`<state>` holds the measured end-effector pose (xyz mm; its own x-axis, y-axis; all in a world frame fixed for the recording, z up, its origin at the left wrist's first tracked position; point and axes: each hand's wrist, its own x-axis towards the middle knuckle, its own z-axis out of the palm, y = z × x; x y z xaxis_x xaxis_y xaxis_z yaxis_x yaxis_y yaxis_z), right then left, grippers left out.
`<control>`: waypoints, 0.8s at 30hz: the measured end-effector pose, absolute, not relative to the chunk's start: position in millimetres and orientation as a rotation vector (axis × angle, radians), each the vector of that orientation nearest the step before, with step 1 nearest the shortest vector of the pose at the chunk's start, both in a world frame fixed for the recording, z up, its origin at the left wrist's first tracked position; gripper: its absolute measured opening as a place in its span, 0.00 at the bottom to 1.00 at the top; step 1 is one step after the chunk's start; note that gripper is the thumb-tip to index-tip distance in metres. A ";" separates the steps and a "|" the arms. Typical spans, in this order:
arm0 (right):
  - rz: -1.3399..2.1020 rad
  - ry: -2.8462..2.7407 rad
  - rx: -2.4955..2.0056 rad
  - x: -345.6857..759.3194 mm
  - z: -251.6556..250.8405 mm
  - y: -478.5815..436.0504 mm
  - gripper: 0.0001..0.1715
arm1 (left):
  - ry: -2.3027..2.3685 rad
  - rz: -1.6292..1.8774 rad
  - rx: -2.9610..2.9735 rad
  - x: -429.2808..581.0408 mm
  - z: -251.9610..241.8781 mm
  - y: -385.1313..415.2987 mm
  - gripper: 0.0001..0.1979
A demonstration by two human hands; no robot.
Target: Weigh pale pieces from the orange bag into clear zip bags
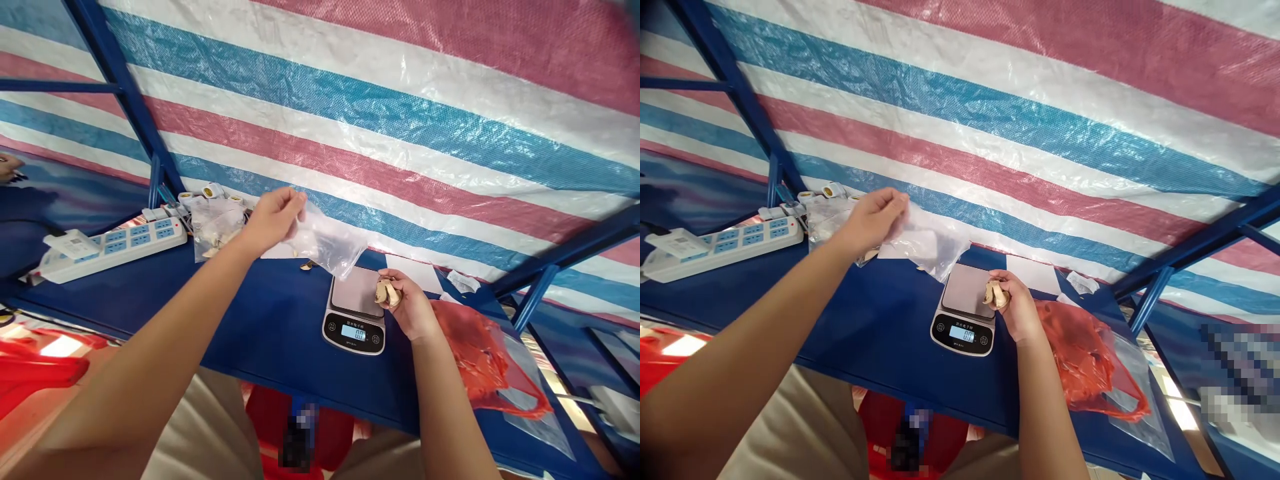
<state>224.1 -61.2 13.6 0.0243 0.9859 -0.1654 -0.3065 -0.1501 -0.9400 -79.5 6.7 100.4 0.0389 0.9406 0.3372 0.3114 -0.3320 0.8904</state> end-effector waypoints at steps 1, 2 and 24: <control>1.412 -0.856 -1.115 224.0 14.0 -61.3 0.16 | 1.349 1.251 1.703 -80.1 86.5 9.5 0.18; 1.405 -0.847 -1.121 224.3 14.3 -61.1 0.16 | 1.452 1.174 1.743 -83.2 71.9 11.3 0.18; 1.315 -0.809 -1.107 227.3 16.7 -60.4 0.16 | 1.193 0.097 2.348 -82.1 11.5 -43.2 0.46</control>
